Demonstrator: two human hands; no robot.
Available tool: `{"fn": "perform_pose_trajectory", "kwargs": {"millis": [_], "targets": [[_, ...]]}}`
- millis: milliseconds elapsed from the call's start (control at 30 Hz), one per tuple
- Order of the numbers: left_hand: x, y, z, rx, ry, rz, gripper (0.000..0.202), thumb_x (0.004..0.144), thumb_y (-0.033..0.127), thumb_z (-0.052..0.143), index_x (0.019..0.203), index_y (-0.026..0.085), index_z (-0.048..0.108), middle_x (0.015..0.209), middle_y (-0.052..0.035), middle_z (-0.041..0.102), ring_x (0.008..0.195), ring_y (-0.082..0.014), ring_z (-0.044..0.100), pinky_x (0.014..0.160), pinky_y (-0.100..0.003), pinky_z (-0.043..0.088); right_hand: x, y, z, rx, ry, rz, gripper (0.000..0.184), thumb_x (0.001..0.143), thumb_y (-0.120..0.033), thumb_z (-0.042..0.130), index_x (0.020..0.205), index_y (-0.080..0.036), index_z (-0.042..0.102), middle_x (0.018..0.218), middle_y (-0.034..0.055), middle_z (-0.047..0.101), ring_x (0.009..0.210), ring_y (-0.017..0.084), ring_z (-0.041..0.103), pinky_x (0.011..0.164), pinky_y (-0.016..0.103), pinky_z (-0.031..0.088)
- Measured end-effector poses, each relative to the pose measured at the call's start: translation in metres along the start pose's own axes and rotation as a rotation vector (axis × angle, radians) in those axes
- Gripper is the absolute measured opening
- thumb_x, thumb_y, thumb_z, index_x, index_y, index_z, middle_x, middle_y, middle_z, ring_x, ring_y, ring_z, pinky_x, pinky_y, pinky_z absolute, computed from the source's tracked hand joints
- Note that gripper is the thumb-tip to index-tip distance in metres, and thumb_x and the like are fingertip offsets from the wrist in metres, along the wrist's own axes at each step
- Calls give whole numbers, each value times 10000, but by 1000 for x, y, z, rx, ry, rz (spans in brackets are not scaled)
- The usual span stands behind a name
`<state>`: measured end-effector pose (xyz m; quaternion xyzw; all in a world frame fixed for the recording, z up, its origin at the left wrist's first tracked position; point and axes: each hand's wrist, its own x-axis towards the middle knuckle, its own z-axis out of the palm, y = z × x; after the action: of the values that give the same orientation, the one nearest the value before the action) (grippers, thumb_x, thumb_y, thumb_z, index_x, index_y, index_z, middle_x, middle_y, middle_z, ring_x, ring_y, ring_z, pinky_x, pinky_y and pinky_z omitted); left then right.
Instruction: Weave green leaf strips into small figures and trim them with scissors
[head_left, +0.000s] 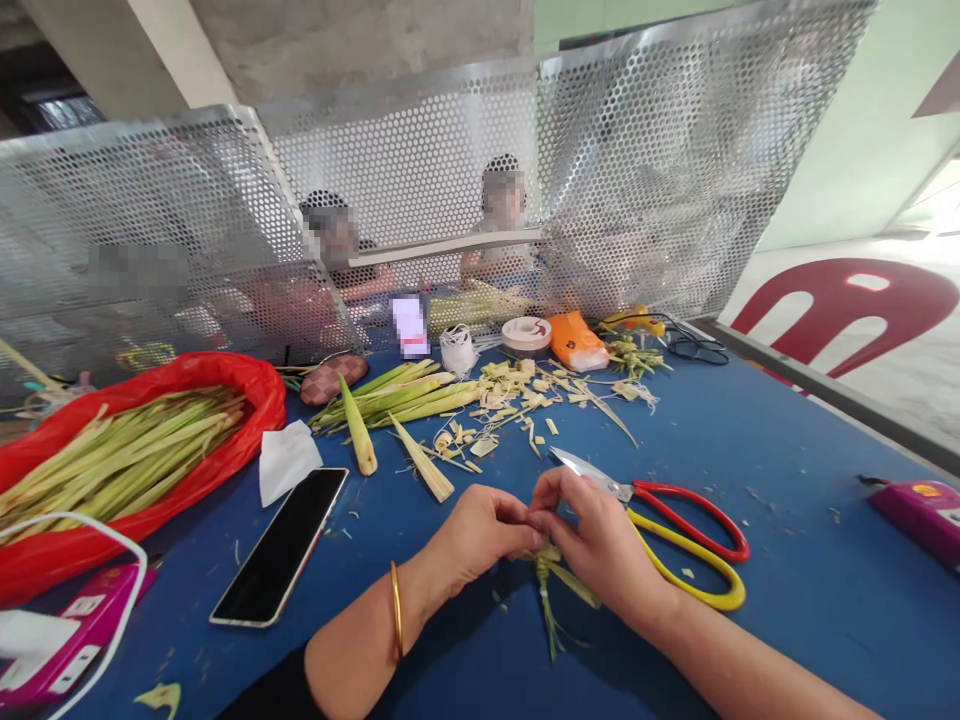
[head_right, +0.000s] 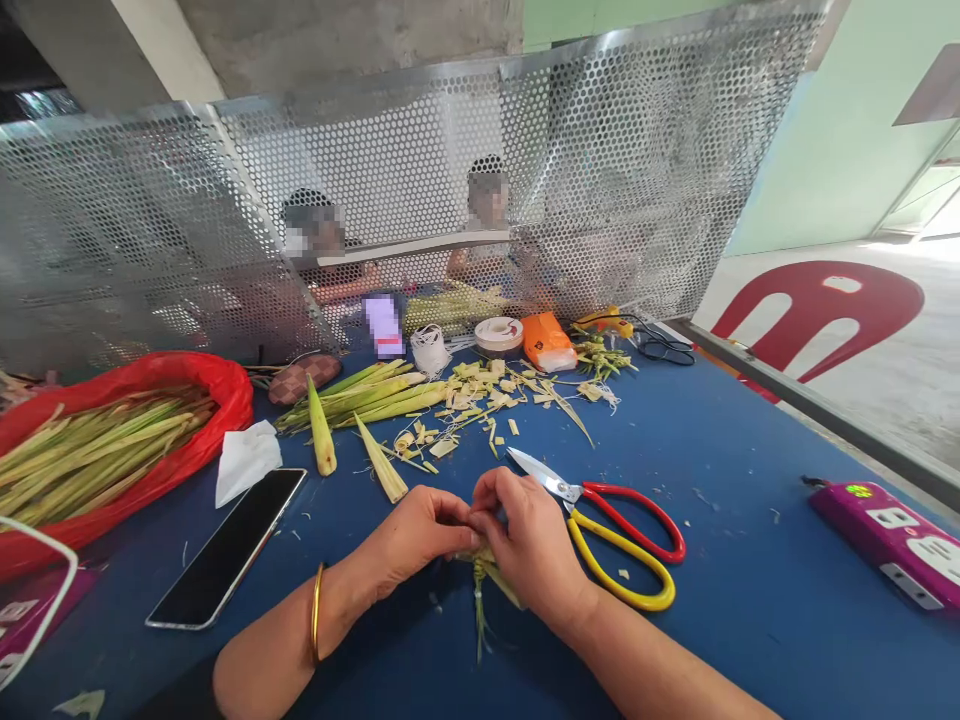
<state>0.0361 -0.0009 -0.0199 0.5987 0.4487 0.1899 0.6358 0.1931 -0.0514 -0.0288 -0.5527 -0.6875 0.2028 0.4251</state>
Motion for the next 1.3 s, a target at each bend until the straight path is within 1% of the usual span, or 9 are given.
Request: {"fn": "perform_pose_trajectory", "kwargs": {"millis": [167,300,533,667,767,900,1033,1133,1300], "targets": [[1,-8,6,67,74,74,175,693,295,651,608,151,602,532,46,509,493,-82,425,493,-217,332,3,5,-1,46,-51,45,108,810,-114,556,843,-215,539,806,21,663,798,198,619,709,313,462],[0,-12,4,122,55,114,179,758,326,614,709,154,617,594,32,546,499,-93,462,493,-221,374,5,14,-2,86,-96,128,251,779,-32,529,958,-201,579,889,31,680,837,181,639,757,305,494],[-2,-5,4,246,3,157,117,810,268,564,752,172,594,622,41,560,508,-89,483,507,-204,385,9,17,-15,-37,-281,2,283,769,-30,591,955,-197,722,1181,99,640,1074,237,602,928,377,468],[-3,-2,4,265,-27,171,118,829,275,555,770,176,582,653,34,592,509,-85,490,507,-197,386,10,19,-12,-48,-292,-32,146,774,-76,650,772,-195,732,1081,85,679,1009,229,620,880,366,482],[-2,-3,4,239,-32,159,135,834,301,561,780,177,573,678,23,619,506,-83,491,503,-196,387,10,20,-10,-2,-249,-4,158,765,-59,654,672,-185,678,995,65,692,951,203,633,825,333,491],[1,-7,4,150,-20,116,170,815,340,597,794,174,565,684,9,647,486,-81,491,482,-197,388,9,17,-16,17,-219,1,200,774,-18,600,669,-184,640,995,60,683,960,191,626,813,321,486],[2,-5,4,76,12,60,212,785,365,628,785,162,567,694,-20,685,450,-74,483,467,-204,404,9,13,-24,-38,-183,-100,176,776,-33,612,697,-185,652,1017,71,662,991,206,604,847,349,470],[1,1,5,33,56,22,206,758,348,647,761,153,580,698,-27,693,433,-61,466,448,-193,384,10,9,-28,-121,-168,-197,160,791,-47,609,724,-184,657,917,61,651,893,198,586,786,332,456],[2,6,5,-11,100,-17,193,716,322,682,747,147,607,686,-15,694,417,-44,455,418,-175,326,8,5,-30,-172,-246,-279,178,883,-131,555,750,-185,660,822,43,624,757,169,555,701,306,418]]}}
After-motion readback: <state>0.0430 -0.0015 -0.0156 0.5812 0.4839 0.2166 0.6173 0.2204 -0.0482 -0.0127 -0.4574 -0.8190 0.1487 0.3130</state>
